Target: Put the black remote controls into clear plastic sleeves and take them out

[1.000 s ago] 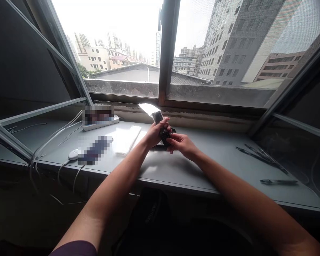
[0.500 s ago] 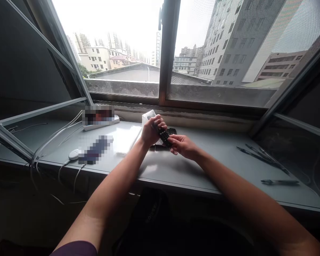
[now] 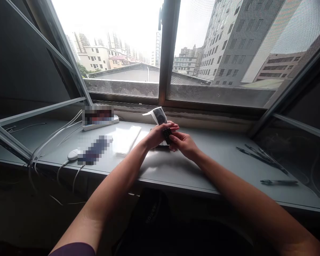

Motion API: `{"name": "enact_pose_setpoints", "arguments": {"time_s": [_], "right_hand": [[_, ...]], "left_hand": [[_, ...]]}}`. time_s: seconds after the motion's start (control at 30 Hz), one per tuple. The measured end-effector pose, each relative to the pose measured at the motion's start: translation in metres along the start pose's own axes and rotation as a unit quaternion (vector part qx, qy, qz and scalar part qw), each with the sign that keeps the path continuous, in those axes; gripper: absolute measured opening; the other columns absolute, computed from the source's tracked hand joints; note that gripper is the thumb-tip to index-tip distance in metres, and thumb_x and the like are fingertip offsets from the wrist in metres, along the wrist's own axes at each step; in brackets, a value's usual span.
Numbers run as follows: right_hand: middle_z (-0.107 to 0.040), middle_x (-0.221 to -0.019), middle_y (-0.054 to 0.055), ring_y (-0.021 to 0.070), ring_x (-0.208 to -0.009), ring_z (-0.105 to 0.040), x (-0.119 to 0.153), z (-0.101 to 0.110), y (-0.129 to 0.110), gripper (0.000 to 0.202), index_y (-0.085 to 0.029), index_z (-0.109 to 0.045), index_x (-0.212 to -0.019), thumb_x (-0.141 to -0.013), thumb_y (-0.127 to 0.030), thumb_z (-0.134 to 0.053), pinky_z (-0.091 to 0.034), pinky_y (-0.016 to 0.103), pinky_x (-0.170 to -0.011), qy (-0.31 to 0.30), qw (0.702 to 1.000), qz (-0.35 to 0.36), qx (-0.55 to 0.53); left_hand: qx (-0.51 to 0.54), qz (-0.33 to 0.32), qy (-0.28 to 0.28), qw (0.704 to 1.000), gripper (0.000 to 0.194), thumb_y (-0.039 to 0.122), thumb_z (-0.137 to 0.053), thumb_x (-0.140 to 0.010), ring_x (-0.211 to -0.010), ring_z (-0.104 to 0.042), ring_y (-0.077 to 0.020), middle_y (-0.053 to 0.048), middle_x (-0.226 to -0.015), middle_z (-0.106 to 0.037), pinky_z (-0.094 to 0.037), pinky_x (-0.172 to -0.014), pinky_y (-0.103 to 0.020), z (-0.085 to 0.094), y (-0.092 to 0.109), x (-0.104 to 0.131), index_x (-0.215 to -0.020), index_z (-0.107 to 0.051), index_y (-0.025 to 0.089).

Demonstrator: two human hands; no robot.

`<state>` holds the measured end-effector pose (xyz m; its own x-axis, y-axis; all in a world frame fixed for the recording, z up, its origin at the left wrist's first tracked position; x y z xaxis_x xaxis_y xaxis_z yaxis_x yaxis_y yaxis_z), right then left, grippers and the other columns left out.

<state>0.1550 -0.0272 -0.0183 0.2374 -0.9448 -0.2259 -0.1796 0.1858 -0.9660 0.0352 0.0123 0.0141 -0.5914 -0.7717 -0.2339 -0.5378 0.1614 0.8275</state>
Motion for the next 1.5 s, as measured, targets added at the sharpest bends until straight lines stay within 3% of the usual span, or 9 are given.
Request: {"name": "enact_pose_setpoints", "arguments": {"time_s": [0.23, 0.4, 0.5, 0.63, 0.73, 0.9, 1.1, 1.27, 1.5], "right_hand": [[-0.072, -0.071, 0.002, 0.0164, -0.058, -0.067, 0.002, -0.001, -0.008, 0.052, -0.016, -0.078, -0.115, -0.086, -0.058, -0.089, -0.055, 0.03, -0.055, -0.004, 0.999, 0.024, 0.029], [-0.073, -0.08, 0.004, 0.0177, -0.062, -0.071, 0.0, -0.002, -0.002, 0.056, -0.016, -0.078, -0.111, -0.078, -0.058, -0.095, -0.056, 0.029, -0.051, 0.001, 1.0, -0.009, 0.024], [-0.073, -0.076, 0.004, 0.0174, -0.06, -0.07, 0.002, -0.005, 0.003, 0.056, -0.014, -0.078, -0.106, -0.077, -0.06, -0.095, -0.057, 0.029, -0.05, -0.025, 0.997, -0.042, 0.059], [-0.069, -0.065, 0.001, 0.0163, -0.055, -0.066, 0.005, -0.011, 0.008, 0.055, -0.014, -0.078, -0.101, -0.079, -0.062, -0.093, -0.052, 0.026, -0.045, -0.058, 0.991, -0.068, 0.1], [-0.069, -0.067, 0.001, 0.0166, -0.057, -0.067, 0.005, -0.011, 0.009, 0.054, -0.014, -0.078, -0.101, -0.079, -0.061, -0.094, -0.052, 0.025, -0.044, -0.055, 0.992, -0.069, 0.095], [-0.069, -0.071, 0.001, 0.0162, -0.057, -0.068, 0.003, -0.01, 0.008, 0.051, -0.014, -0.078, -0.103, -0.078, -0.056, -0.096, -0.055, 0.026, -0.045, -0.043, 0.995, -0.064, 0.066], [-0.072, -0.081, 0.003, 0.0162, -0.06, -0.07, 0.002, -0.01, 0.008, 0.049, -0.015, -0.078, -0.103, -0.079, -0.052, -0.097, -0.057, 0.027, -0.047, -0.034, 0.997, -0.056, 0.032], [-0.079, -0.091, 0.005, 0.0202, -0.07, -0.076, 0.0, -0.01, 0.006, 0.064, -0.02, -0.071, -0.131, -0.079, -0.044, -0.099, -0.067, 0.034, -0.061, -0.03, 0.998, -0.045, -0.016], [-0.079, -0.1, 0.009, 0.0184, -0.071, -0.077, 0.001, -0.01, 0.003, 0.051, -0.015, -0.078, -0.118, -0.08, -0.043, -0.099, -0.069, 0.033, -0.064, -0.041, 0.998, -0.049, -0.016]], "left_hand": [[-0.007, -0.004, 0.011, 1.0, 0.042, 0.029, -0.082, -0.092, -0.14, -0.065, -0.037, -0.02, -0.145, -0.071, -0.045, -0.121, -0.054, -0.001, 0.006, 0.002, -0.13, -0.073, 0.015], [0.103, -0.088, 0.095, 0.986, 0.051, 0.057, -0.068, -0.102, -0.144, -0.062, -0.036, -0.019, -0.148, -0.069, -0.051, -0.119, -0.053, 0.017, 0.03, 0.003, -0.135, -0.068, 0.018], [0.139, -0.117, 0.171, 0.968, 0.057, 0.062, -0.06, -0.105, -0.134, -0.069, -0.0328, -0.022, -0.143, -0.07, -0.057, -0.111, -0.044, 0.038, 0.04, 0.003, -0.135, -0.066, 0.014], [0.165, -0.163, 0.268, 0.935, 0.033, 0.033, -0.051, -0.111, -0.108, -0.078, -0.0215, -0.014, -0.134, -0.076, -0.061, -0.1, -0.036, 0.059, 0.05, 0.005, -0.142, -0.059, 0.021], [0.163, -0.171, 0.298, 0.925, 0.03, 0.026, -0.051, -0.11, -0.079, -0.074, -0.0152, -0.008, -0.114, -0.079, -0.062, -0.082, -0.029, 0.062, 0.05, 0.006, -0.139, -0.06, 0.024], [0.157, -0.174, 0.26, 0.937, 0.02, 0.024, -0.058, -0.107, -0.059, -0.059, -0.0101, 0.0, -0.082, -0.066, -0.052, -0.061, -0.022, 0.054, 0.045, 0.002, -0.126, -0.064, 0.021], [0.146, -0.162, 0.195, 0.956, 0.019, 0.022, -0.071, -0.099, -0.06, -0.054, -0.008, 0.003, -0.078, -0.059, -0.048, -0.062, -0.02, 0.038, 0.037, -0.002, -0.118, -0.068, 0.02], [0.124, -0.14, 0.152, 0.971, 0.028, 0.021, -0.077, -0.094, -0.064, -0.058, -0.0081, 0.004, -0.079, -0.061, -0.05, -0.065, -0.02, 0.024, 0.026, -0.003, -0.121, -0.069, 0.02], [0.182, -0.147, 0.221, 0.947, 0.021, 0.024, -0.068, -0.099, -0.088, -0.076, -0.0175, -0.009, -0.104, -0.079, -0.063, -0.089, -0.031, 0.046, 0.034, -0.001, -0.118, -0.071, 0.016]]}}
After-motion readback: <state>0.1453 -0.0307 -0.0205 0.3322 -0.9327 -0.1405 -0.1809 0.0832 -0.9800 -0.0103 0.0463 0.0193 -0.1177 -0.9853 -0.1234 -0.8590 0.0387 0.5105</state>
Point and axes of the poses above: each hand's wrist, its own x-axis away from the middle knuckle, its own z-axis out of the back of the hand, y = z × x, the point moved 7 cm from there along -x, towards the middle knuckle
